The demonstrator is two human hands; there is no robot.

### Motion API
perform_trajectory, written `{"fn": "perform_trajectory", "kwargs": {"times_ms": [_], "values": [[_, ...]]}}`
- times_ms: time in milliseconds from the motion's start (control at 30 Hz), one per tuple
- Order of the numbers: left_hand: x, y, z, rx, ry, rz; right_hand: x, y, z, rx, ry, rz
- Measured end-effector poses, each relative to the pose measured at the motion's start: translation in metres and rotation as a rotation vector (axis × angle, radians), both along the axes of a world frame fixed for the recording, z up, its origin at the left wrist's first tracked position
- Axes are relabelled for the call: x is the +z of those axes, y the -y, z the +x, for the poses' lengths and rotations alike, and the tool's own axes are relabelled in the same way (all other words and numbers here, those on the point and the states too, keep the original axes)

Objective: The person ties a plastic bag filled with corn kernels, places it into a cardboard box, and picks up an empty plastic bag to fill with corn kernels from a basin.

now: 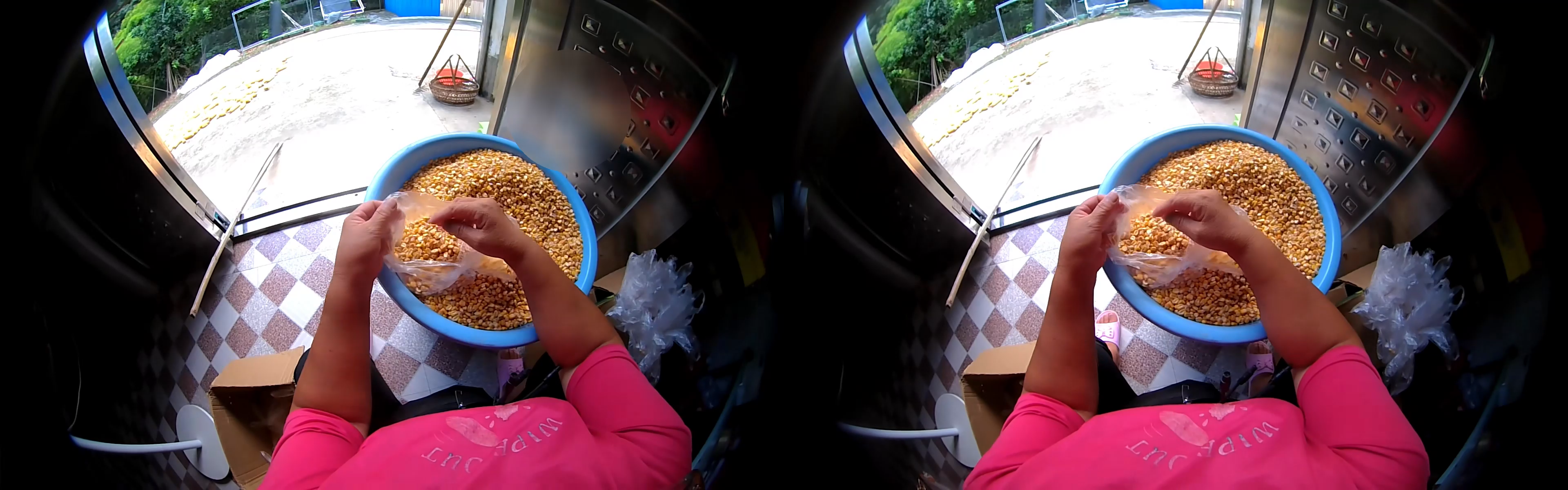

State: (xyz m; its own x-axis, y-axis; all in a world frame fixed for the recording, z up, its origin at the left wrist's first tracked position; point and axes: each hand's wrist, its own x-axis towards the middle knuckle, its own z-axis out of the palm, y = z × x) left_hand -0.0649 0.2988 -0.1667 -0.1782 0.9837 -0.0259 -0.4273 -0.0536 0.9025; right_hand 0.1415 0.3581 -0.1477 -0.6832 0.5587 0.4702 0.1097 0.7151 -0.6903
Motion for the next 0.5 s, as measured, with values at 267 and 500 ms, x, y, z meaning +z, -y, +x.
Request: {"fn": "perform_trajectory", "kwargs": {"times_ms": [267, 500], "values": [[-0.003, 0.004, -0.014, -0.158, -0.045, 0.017, -0.044, -0.070, 0.048, -0.480, -0.241, -0.392], [0.024, 0.035, 0.000, 0.255, -0.890, 0.171, -0.044, -0.049, 0.041, -0.466, 0.454, -0.309]]}}
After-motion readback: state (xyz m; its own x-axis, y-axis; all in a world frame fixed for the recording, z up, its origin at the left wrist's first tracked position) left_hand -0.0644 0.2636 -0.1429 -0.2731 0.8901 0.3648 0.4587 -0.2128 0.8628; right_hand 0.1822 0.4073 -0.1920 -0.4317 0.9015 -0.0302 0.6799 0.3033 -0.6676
